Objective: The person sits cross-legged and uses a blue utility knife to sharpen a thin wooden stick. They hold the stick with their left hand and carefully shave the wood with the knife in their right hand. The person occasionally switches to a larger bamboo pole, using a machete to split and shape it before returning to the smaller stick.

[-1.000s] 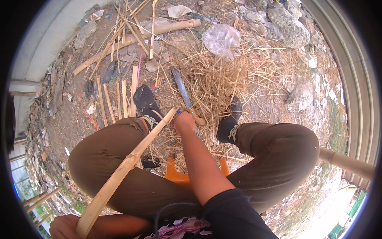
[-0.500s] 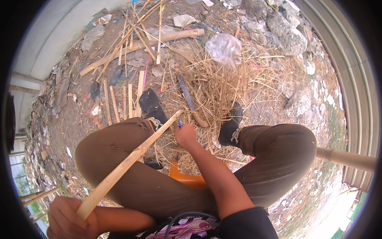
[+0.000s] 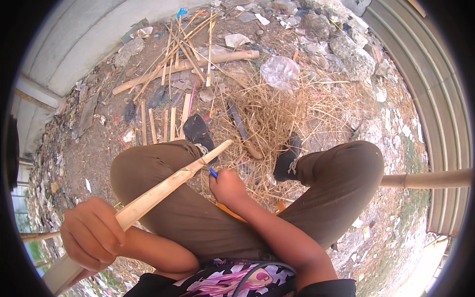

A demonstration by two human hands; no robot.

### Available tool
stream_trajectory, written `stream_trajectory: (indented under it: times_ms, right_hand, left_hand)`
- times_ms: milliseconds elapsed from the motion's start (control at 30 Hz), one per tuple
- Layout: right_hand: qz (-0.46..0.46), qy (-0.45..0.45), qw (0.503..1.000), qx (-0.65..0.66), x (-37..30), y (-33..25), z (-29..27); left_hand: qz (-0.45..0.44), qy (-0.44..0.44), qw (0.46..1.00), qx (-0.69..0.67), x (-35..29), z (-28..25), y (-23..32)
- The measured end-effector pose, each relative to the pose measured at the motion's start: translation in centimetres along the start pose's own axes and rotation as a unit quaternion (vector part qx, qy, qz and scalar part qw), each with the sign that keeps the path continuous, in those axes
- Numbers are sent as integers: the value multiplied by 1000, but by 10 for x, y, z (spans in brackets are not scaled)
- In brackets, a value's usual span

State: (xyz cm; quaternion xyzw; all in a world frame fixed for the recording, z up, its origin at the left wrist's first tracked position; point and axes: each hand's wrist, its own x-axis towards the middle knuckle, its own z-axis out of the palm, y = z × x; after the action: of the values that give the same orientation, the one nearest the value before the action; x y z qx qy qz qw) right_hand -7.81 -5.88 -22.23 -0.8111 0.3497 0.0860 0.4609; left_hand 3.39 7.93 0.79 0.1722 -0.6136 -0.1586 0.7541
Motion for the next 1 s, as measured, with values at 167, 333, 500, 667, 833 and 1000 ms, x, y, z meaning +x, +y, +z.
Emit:
stream_trajectory:
  times_ms: [167, 333, 500, 667, 833, 1000]
  right_hand:
    - [30, 7, 999, -27, 2, -6, -2]
    - [41, 6, 998, -39, 7, -6, 2]
    - [29, 49, 998, -36, 8, -3, 10]
    - [37, 45, 997, -44, 17, 5, 6]
    - [86, 48, 994, -49, 29, 11, 9]
    - [114, 58, 991, -33, 41, 24, 16]
  left_hand:
    - [-9, -12, 1000, -4, 0, 4, 0]
    - [-4, 23, 999, 24, -3, 7, 3]
    - [2, 86, 994, 72, -8, 15, 5]
    - [-3, 94, 992, 82, -7, 20, 2]
    - [-6, 90, 991, 100, -4, 25, -3]
    - [-16, 52, 993, 104, -5, 20, 1]
